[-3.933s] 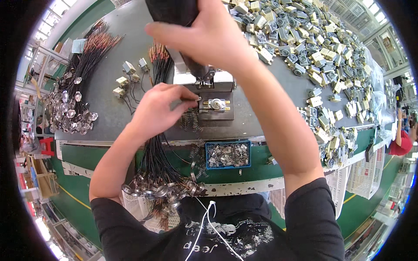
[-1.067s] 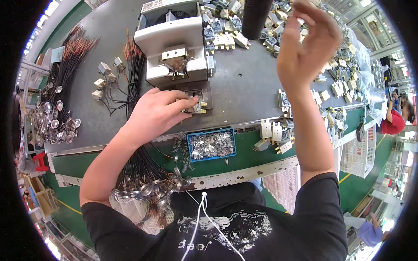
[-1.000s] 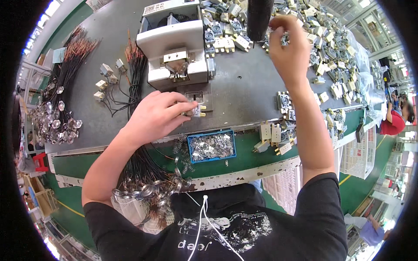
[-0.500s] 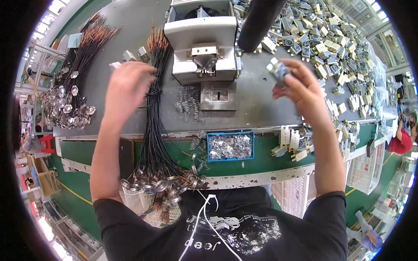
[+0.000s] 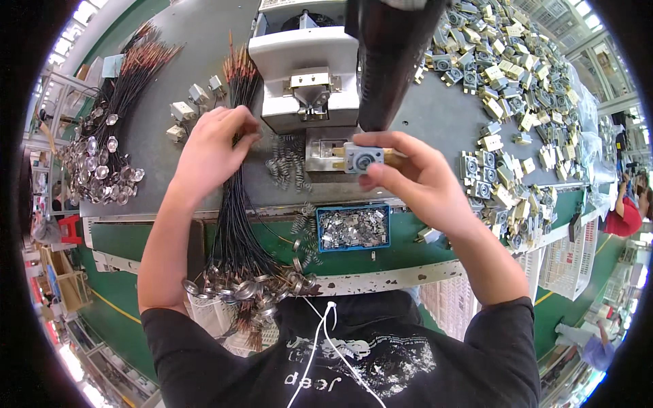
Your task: Assemble electronic components using a jig and a powered screwdriver on an assembly line.
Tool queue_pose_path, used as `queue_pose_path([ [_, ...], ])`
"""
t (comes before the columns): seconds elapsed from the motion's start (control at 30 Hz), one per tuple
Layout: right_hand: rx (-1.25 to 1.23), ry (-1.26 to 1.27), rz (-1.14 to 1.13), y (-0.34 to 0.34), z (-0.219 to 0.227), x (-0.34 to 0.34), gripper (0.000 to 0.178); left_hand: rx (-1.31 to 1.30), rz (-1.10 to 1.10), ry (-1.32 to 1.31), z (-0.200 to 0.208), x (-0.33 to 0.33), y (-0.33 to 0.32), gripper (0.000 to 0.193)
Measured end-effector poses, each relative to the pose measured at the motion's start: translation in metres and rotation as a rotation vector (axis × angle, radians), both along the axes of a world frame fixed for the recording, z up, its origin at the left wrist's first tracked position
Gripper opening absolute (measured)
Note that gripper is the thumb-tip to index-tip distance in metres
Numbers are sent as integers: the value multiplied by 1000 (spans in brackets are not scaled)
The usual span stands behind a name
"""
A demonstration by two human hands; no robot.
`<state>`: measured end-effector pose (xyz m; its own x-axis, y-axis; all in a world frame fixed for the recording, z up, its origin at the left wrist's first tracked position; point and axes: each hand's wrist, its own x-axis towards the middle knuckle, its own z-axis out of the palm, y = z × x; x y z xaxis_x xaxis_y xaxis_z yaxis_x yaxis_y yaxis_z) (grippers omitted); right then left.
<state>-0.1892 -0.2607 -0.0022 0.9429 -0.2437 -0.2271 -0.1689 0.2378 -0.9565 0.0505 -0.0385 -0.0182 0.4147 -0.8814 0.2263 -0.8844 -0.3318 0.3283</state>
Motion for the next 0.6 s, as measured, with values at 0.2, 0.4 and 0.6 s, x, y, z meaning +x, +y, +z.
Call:
queue_pose_path([
  [0.2, -1417, -206, 271, 2, 6, 18, 42, 7, -9, 199, 5, -6, 14, 16],
  [0.4, -1282, -160, 199, 1, -33, 46, 46, -9, -13, 279, 7, -12, 12, 16],
  [0.6, -1272, -309, 221, -2, -53, 46, 29, -28, -20, 334, 9, -14, 14, 16],
])
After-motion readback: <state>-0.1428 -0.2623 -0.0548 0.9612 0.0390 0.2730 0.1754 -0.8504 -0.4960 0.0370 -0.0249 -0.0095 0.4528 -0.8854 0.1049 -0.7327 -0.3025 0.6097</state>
